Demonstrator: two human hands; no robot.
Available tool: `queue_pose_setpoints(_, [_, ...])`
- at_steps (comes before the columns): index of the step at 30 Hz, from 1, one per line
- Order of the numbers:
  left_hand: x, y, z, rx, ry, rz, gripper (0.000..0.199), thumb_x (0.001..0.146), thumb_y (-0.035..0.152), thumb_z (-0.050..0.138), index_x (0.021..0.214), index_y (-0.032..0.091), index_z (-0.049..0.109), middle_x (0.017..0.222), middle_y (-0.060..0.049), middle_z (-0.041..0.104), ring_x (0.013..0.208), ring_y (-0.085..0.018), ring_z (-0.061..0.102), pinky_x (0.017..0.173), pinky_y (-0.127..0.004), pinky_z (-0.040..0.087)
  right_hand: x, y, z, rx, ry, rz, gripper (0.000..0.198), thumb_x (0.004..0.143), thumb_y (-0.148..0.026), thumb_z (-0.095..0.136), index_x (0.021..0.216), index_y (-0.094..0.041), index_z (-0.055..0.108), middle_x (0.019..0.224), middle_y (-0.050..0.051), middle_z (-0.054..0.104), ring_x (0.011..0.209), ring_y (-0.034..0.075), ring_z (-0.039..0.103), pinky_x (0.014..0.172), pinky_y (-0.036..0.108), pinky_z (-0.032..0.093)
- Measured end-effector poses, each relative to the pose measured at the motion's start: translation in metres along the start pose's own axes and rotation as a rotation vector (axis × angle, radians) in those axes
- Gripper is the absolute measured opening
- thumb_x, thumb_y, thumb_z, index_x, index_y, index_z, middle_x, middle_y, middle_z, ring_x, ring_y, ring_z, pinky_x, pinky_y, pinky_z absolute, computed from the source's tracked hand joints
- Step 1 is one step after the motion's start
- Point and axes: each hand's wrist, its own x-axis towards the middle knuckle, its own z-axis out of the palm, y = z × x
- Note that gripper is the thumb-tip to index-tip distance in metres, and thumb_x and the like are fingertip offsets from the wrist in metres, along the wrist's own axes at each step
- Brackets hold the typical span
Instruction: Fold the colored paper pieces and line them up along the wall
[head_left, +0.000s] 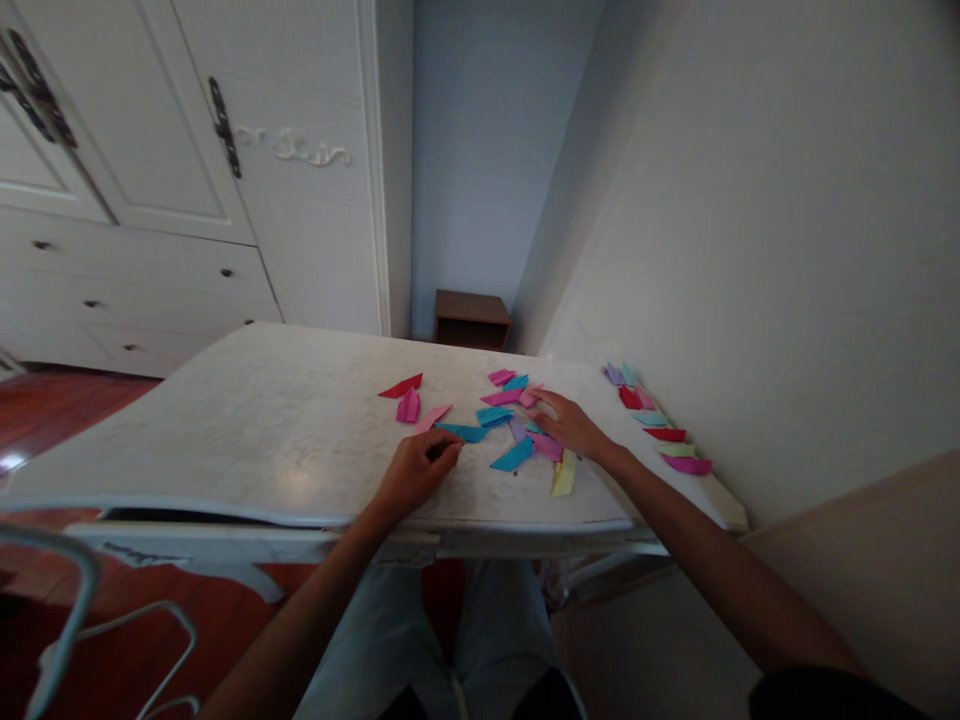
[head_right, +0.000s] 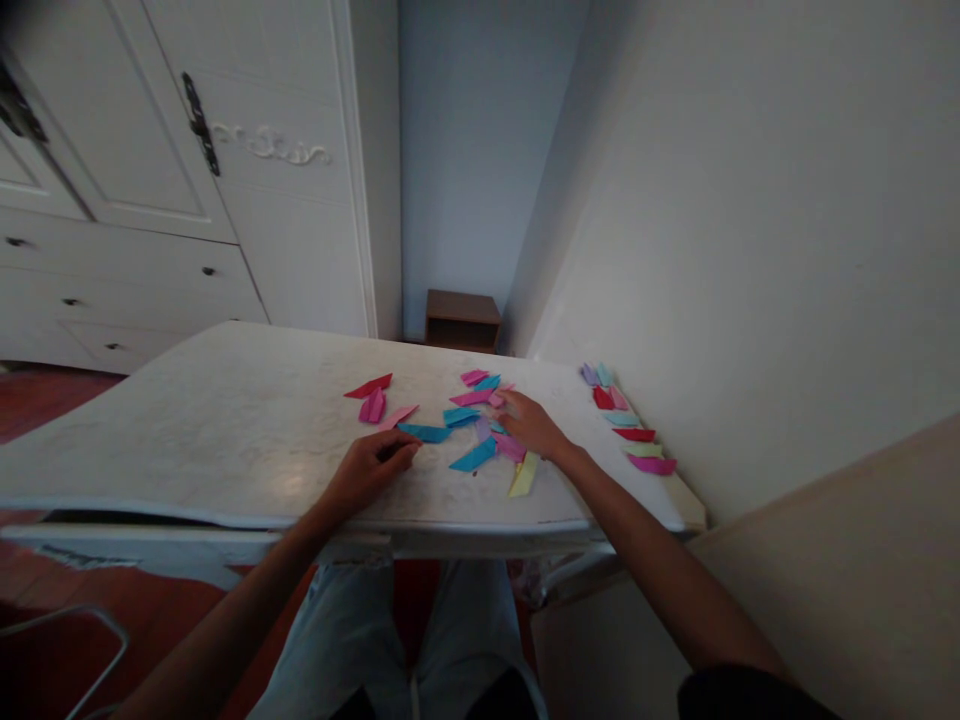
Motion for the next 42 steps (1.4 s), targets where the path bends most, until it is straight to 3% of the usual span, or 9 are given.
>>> queue_pose_setpoints(6, [0.0,-0.004,0.001,-0.006,-0.003,-0.006,0.026,0.083,0.032,0.054,0.086,0.014,0.072,0.069,-0.002,0.068,0.062,-0.014,0.059,0.055,-0.022,0.043,0.045,0.025,0.004,-0.146,-0.025,0.239,0.037,0.088,-0.034,0.054,0.115,-0.01,0.06,0.114,0.018,0.067,0.105,0.029,0.062,0.091,0.039,0.046])
queue_pose_setpoints(9, [0.001,-0.005,0.002,-0.016,-0.002,-0.016,0.026,0.083,0.032,0.054,0.087,0.014,0.072,0.071,-0.003,0.069,0.064,-0.014,0.06,0.056,-0.022,0.043,0.065,0.026,0.012,-0.119,-0.073,0.175,0.032,0.086,-0.037,0.057,0.108,-0.014,0.063,0.107,0.012,0.07,0.096,0.026,0.064,0.086,0.035,0.048])
queue_pose_setpoints(13, [0.0,-0.002,0.001,0.002,-0.003,-0.017,0.025,0.083,0.031,0.054,0.086,0.014,0.072,0.07,-0.003,0.069,0.063,-0.014,0.06,0.057,-0.022,0.042,0.091,0.024,0.021,-0.081,-0.124,0.085,0.026,0.087,-0.032,0.056,0.108,-0.019,0.066,0.111,0.007,0.071,0.101,0.023,0.064,0.091,0.033,0.047])
queue_pose_setpoints(18, [-0.001,0.002,0.0,-0.018,0.01,-0.026,0.024,0.082,0.028,0.054,0.084,0.014,0.073,0.068,-0.002,0.068,0.062,-0.014,0.059,0.057,-0.022,0.042,0.121,0.025,0.022,-0.056,-0.166,0.02,0.033,0.088,-0.031,0.055,0.118,-0.021,0.064,0.125,0.007,0.067,0.114,0.025,0.062,0.1,0.038,0.044])
queue_pose_setpoints(24, [-0.001,0.001,0.001,-0.021,0.008,-0.016,0.023,0.082,0.026,0.054,0.085,0.014,0.073,0.069,-0.003,0.068,0.062,-0.013,0.058,0.058,-0.022,0.04,0.145,0.008,0.028,-0.065,-0.204,-0.07,0.033,0.093,-0.039,0.05,0.112,-0.018,0.069,0.115,0.01,0.071,0.114,0.028,0.062,0.101,0.039,0.045])
queue_pose_setpoints(29, [-0.001,-0.002,0.002,-0.036,0.013,-0.006,0.022,0.083,0.025,0.054,0.084,0.014,0.072,0.069,-0.002,0.068,0.063,-0.013,0.058,0.059,-0.022,0.04,0.152,-0.029,0.053,-0.05,-0.279,-0.194,0.027,0.091,-0.038,0.055,0.105,-0.021,0.071,0.116,0.006,0.071,0.113,0.024,0.062,0.101,0.035,0.045])
queue_pose_setpoints(34, [-0.001,-0.006,0.004,-0.044,0.018,0.01,0.022,0.084,0.025,0.054,0.085,0.014,0.072,0.073,-0.003,0.07,0.064,-0.013,0.06,0.059,-0.022,0.041,0.145,-0.052,0.06,0.039,-0.273,-0.322,0.038,0.096,-0.036,0.044,0.124,-0.02,0.064,0.133,0.006,0.062,0.126,0.02,0.055,0.109,0.035,0.039])
queue_pose_setpoints(38, [-0.002,-0.004,0.003,-0.038,0.022,0.0,0.022,0.083,0.025,0.054,0.085,0.015,0.073,0.074,-0.003,0.071,0.066,-0.014,0.061,0.061,-0.022,0.043,0.139,-0.033,0.04,-0.018,-0.178,-0.264,0.04,0.097,-0.034,0.041,0.126,-0.017,0.063,0.133,0.008,0.062,0.125,0.023,0.056,0.108,0.039,0.04])
queue_pose_setpoints(42, [-0.002,-0.002,0.001,-0.025,0.013,-0.004,0.021,0.083,0.026,0.054,0.086,0.014,0.072,0.074,-0.003,0.07,0.067,-0.015,0.062,0.062,-0.023,0.043,0.124,0.002,0.017,-0.152,-0.231,-0.169,0.034,0.089,-0.02,0.049,0.116,-0.02,0.069,0.124,0.006,0.068,0.118,0.025,0.06,0.106,0.041,0.042])
